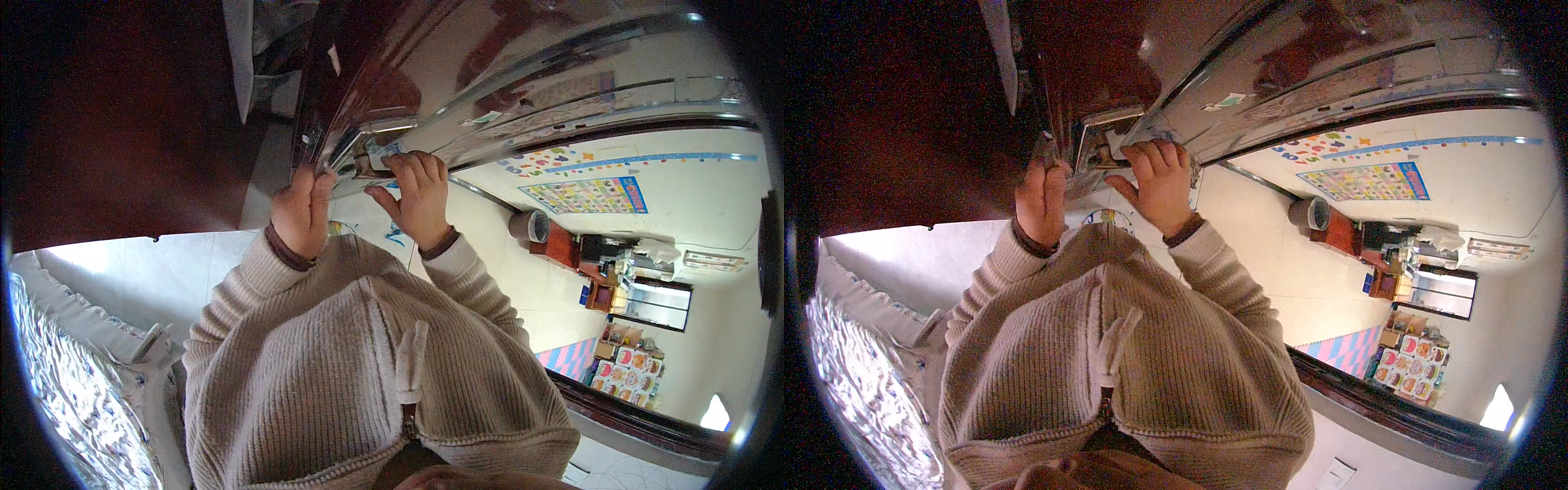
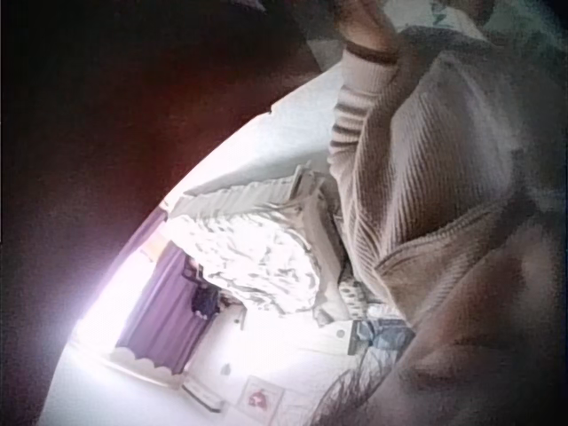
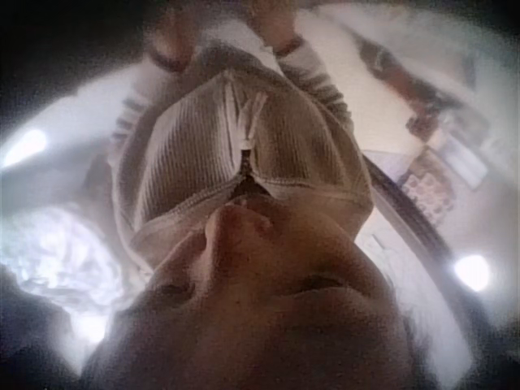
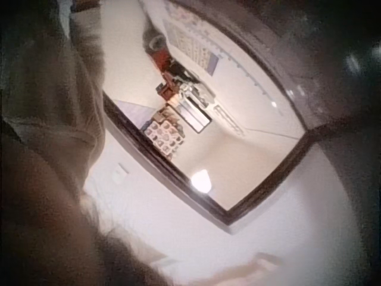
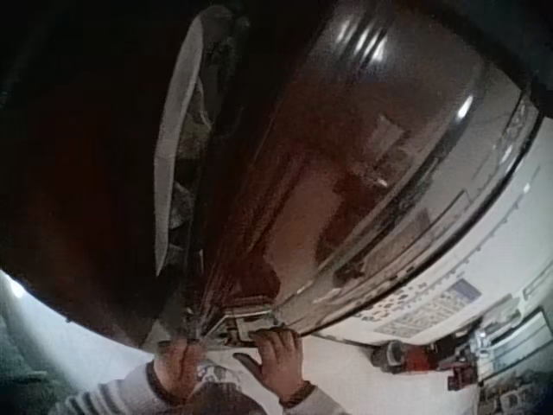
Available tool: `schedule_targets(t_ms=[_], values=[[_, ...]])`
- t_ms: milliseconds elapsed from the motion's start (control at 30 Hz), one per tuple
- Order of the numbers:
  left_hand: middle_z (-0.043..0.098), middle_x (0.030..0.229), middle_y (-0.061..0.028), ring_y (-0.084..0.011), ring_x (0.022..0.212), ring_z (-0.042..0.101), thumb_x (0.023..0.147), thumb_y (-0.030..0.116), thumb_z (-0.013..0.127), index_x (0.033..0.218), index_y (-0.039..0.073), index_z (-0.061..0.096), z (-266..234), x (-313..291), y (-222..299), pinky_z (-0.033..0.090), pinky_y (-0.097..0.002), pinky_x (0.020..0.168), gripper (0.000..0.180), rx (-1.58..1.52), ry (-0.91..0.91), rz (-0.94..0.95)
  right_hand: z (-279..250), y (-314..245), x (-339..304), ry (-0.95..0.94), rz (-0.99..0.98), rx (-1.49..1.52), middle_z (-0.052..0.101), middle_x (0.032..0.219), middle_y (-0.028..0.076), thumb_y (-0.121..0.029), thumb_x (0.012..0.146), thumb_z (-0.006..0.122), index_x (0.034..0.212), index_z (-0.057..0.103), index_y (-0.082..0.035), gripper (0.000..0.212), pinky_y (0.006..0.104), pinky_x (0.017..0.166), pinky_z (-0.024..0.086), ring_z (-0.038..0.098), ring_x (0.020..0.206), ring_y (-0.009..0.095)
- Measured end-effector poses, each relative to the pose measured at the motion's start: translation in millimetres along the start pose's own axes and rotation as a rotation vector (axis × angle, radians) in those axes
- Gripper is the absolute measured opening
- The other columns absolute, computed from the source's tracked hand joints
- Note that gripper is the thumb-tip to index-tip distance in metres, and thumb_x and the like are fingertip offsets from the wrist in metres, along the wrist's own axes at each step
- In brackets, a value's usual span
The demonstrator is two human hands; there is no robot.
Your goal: The person uses a small metal tool to manipulate the screws and mechanism of a door lock. They repeatedly insert the tool into the lock assembly, turn it, and adjust the handle while standing in a room with a bed and a child's play mat visible in the background.
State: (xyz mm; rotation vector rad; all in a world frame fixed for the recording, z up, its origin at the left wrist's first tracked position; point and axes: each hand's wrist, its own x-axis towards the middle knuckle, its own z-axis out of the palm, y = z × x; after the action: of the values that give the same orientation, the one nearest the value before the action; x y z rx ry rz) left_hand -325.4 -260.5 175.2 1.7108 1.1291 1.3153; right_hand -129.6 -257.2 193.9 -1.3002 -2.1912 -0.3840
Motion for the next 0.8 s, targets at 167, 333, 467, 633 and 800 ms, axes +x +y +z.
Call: schedule_targets(t_ms=[167,333,467,633,800], values=[[0.057,0.072,-0.0162,-0.0267,0.058,0.058,0.095,0.017,0.037,0.096,0.001,0.054,10.7,9.2,-4.3,0.044,-0.0333,0.055,0.024,-0.063,-0.012,0.052,13.2,20.3,-0.8,-0.264,-0.029,-0.008,0.054,0.067,0.008,-0.037,0.073,0.068,0.075,0.053,-0.007,0.034,0.0394,0.057,0.041,0.055,0.063,0.027],[0.058,0.079,-0.0109,-0.0180,0.071,0.054,0.097,0.023,0.036,0.094,0.000,0.056,16.8,10.4,-9.7,0.042,-0.0314,0.067,0.031,-0.309,-0.001,-0.185,21.8,20.7,9.2,-0.166,-0.042,0.039,0.054,0.065,0.009,-0.036,0.073,0.069,0.073,0.052,-0.007,0.033,0.0403,0.055,0.042,0.056,0.062,0.029],[0.055,0.078,-0.0080,-0.0143,0.068,0.049,0.098,0.024,0.036,0.092,0.000,0.055,27.2,17.0,-7.9,0.040,-0.0270,0.065,0.031,-0.391,0.002,-0.213,26.4,21.8,17.5,-0.171,-0.020,-0.029,0.055,0.062,0.007,-0.041,0.072,0.066,0.070,0.051,-0.010,0.034,0.0408,0.058,0.043,0.057,0.061,0.028],[0.050,0.071,-0.0018,-0.0085,0.062,0.044,0.099,0.027,0.036,0.090,0.001,0.054,38.6,26.0,-16.2,0.036,-0.0215,0.058,0.033,-0.513,0.041,-0.241,36.1,24.4,23.0,-0.156,-0.032,0.010,0.055,0.064,0.010,-0.036,0.073,0.067,0.071,0.051,-0.007,0.033,0.0408,0.056,0.042,0.056,0.060,0.030],[0.042,0.064,0.0028,-0.0048,0.053,0.036,0.099,0.030,0.036,0.090,0.002,0.052,37.6,35.8,-4.3,0.031,-0.0206,0.048,0.033,-0.605,0.050,-0.290,36.2,25.4,24.7,-0.141,-0.017,-0.004,0.055,0.063,0.009,-0.036,0.072,0.068,0.070,0.052,-0.008,0.032,0.0406,0.057,0.043,0.056,0.060,0.029]])
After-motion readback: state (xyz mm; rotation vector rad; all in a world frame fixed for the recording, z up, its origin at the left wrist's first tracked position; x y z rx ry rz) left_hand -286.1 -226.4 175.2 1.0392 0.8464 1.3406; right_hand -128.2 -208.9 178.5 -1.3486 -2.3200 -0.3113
